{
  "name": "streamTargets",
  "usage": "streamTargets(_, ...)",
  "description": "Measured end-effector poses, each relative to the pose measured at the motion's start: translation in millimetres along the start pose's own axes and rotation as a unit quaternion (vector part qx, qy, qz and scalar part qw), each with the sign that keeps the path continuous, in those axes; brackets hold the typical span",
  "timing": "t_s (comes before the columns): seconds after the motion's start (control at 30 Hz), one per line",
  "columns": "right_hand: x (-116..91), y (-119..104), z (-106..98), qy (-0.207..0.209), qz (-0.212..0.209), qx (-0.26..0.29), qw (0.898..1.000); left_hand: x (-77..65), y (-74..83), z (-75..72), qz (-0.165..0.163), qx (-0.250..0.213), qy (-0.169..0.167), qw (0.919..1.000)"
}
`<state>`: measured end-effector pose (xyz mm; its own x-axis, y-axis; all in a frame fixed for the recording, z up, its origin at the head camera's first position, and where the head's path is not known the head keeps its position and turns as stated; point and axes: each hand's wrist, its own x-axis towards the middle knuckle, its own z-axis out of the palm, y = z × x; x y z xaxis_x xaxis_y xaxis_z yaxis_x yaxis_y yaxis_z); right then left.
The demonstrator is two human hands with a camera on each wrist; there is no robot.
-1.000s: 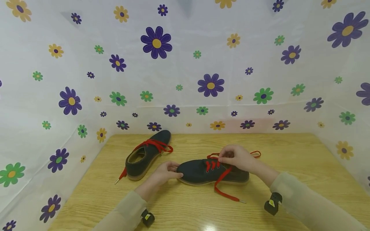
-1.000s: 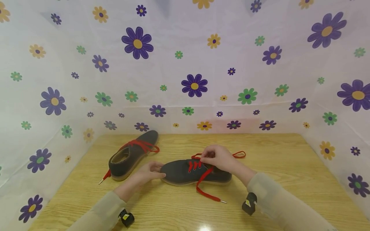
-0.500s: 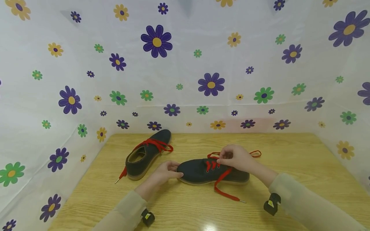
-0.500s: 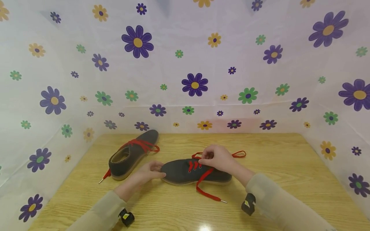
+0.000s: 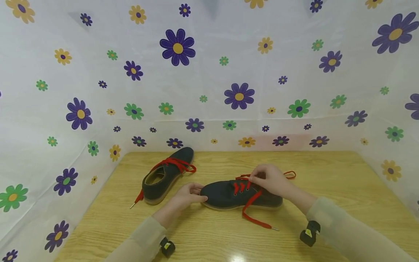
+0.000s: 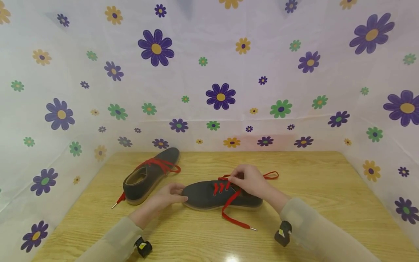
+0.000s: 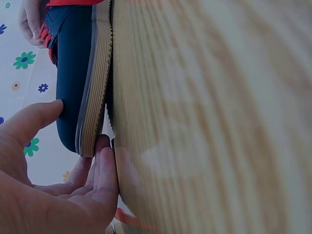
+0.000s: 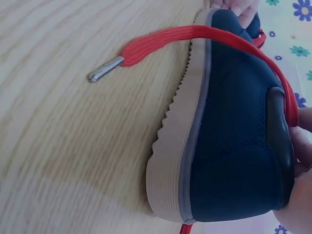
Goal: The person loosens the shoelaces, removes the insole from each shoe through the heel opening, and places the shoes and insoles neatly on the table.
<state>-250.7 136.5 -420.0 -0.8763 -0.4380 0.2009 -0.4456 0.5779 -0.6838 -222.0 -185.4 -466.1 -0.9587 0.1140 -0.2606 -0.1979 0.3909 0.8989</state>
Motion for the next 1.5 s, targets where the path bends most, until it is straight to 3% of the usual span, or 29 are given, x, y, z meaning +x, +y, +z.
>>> streamTargets(0.2, -3.0, -1.1, 2.5, 0.015, 0.004, -0.008, 1.0, 0.4, -0.1, 0.3, -0.001, 0.003, 0.0, 1.0)
streamTargets(0.6, -1.8, -2.4, -3.7, -0.055, -0.035, -0.02, 0.998, 1.5, -0.2, 0.1, 0.001, 0.006, -0.004, 1.0)
streamTargets(0.77, -1.2, -0.2, -6.7, -0.065, -0.018, 0.008, 0.998, 1.8, -0.1, 0.0, 0.003, 0.003, -0.005, 1.0)
streamTargets(1.07, -0.6, 0.5, -4.9, -0.043, 0.014, 0.034, 0.998, 1.4, -0.7, -0.1, 0.003, -0.001, -0.004, 1.0)
streamTargets(1.33, -2.6, -1.8, -2.5, -0.057, -0.031, -0.033, 0.997, 1.6, -0.6, 0.0, 0.003, 0.006, -0.003, 1.0)
streamTargets(1.5, -3.2, -0.7, -2.4, -0.058, -0.034, -0.028, 0.997, 0.8, 0.0, 0.0, 0.002, 0.005, -0.001, 1.0)
